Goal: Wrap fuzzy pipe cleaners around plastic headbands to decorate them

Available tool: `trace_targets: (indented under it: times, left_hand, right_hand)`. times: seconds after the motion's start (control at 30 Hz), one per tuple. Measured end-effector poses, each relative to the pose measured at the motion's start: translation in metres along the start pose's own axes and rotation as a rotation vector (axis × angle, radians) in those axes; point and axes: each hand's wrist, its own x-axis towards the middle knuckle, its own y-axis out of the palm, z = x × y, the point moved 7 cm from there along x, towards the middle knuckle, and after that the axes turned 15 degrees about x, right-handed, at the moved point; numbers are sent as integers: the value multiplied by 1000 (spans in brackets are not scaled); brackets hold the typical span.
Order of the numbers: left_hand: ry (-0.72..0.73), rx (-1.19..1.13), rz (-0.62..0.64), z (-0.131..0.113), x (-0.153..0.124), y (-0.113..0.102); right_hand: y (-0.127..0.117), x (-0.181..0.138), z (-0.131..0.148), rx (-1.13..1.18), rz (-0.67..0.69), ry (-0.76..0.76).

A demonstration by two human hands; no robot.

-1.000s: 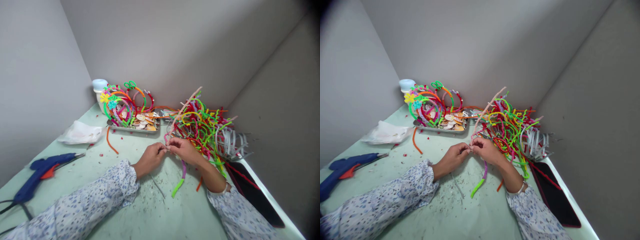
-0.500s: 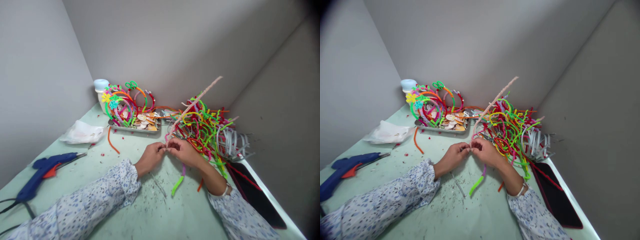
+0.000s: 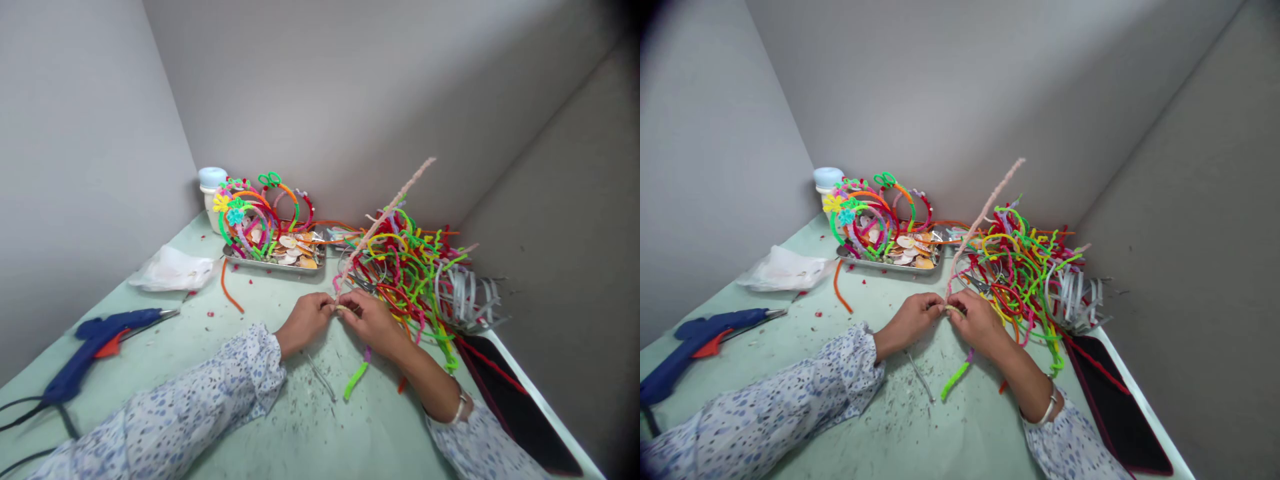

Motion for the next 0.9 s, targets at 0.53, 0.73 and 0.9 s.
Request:
trace_targets:
  times: [0.53,0.73,0.9]
  left_hand:
    - [14,58,-5,0,-1,2]
    - [4,69,12,-1,-1,1]
    - [-23,70,38,0,0,1]
  right_hand:
    - [7,-7,13,-273,16,-104]
    - [8,-6,11,-294,24,-100]
    - [7,-5,11,-297,1,-109]
